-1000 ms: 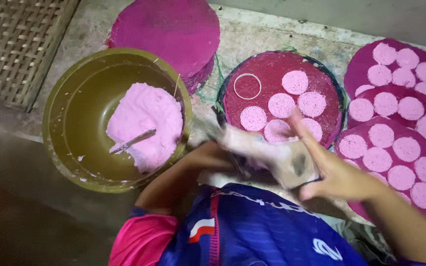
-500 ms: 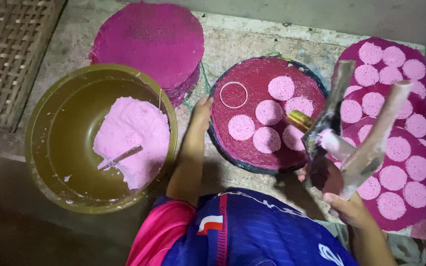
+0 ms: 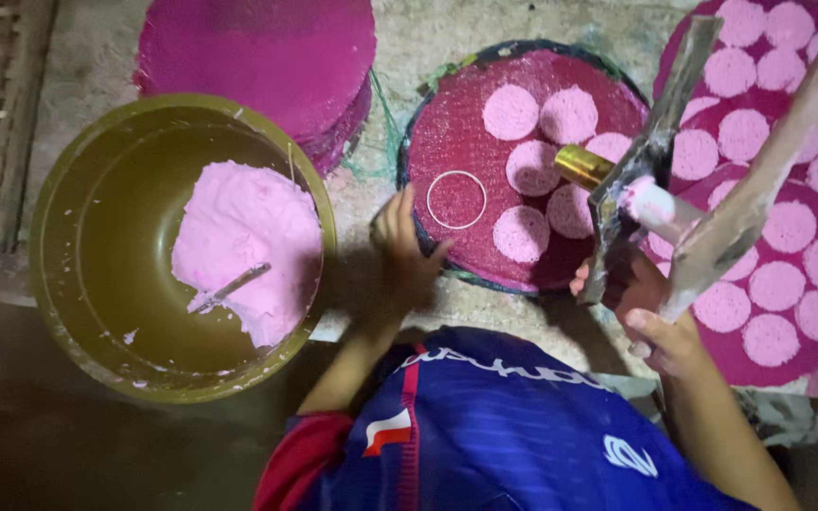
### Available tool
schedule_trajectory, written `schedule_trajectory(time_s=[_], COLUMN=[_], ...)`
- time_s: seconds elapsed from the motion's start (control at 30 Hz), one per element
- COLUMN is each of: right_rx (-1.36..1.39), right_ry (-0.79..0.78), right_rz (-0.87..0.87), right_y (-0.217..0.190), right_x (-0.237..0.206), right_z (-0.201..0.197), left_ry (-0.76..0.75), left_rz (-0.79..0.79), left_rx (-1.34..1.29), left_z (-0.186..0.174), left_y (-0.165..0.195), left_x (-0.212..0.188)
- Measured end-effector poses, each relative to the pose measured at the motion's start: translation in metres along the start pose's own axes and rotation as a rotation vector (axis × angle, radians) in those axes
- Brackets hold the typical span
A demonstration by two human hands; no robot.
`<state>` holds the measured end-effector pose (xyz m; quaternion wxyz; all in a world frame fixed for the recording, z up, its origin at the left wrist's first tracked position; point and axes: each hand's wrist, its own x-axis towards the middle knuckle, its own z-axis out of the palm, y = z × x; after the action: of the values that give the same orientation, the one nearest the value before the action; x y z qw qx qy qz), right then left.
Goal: The person scoops pink batter from a large basin into a handheld extruder gun and squeezes round dollops of batter onto round pink trays, filling the trays with rows of small cakes. They repeatedly refill the gun from the basin and place filled trays aside.
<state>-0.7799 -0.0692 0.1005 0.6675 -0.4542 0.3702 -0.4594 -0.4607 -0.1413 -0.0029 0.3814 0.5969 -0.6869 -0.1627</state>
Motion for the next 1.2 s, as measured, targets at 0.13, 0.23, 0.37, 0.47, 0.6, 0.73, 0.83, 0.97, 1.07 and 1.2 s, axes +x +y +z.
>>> schedule_trajectory(time_s=[0.13, 0.23, 0.37, 0.47, 0.6, 0.73, 0.83, 0.97, 1.07, 1.2], right_rx=[0.011, -0.034, -0.085, -0.145, -0.257, -0.072, 0.244, -0.390, -0.597, -0.770], right_ry=[0.014, 0.025, 0.034, 0.026, -0.113, -0.472, -0.624, -0.496, -0.477, -0.561], right_rz=[0.013, 0.007, -0.007, -0.003, 0.089, 0.479, 0.750, 0.903, 1.029, 0.817], right_y=[-0.001, -0.003, -0.002, -0.001, -0.002, 0.010, 0.024, 0.005, -0.018, -0.050], right_x=[-0.009, -0.017, -0.026, -0.026, -0.007, 0.019, 0.031, 0.051, 0.077, 0.118], right_z=[0.006, 0.009, 0.014, 0.013, 0.000, -0.009, -0.015, -0.064, -0.096, -0.087], left_ry=[-0.305, -0.329, -0.310, -0.356, -0.413, -0.611, -0.736, -0.571, -0.506, -0.525], left_rz=[0.044, 0.078, 0.112, 0.063, -0.081, -0.329, -0.049, 0.055, 0.147, 0.300], left_rx=[0.030, 0.052, 0.025, 0.028, -0.421, -2.057, -2.379, -2.321, -2.306, -2.261], left_z=[0.006, 0.014, 0.020, 0.020, 0.011, -0.006, -0.013, -0.015, -0.012, -0.005], left_y=[-0.006, -0.008, -0.007, -0.003, 0.001, 0.011, 0.024, 0.032, 0.027, 0.015], left_x=[0.027, 0.033, 0.023, 0.024, 0.056, 0.093, 0.102, 0.107, 0.126, 0.160])
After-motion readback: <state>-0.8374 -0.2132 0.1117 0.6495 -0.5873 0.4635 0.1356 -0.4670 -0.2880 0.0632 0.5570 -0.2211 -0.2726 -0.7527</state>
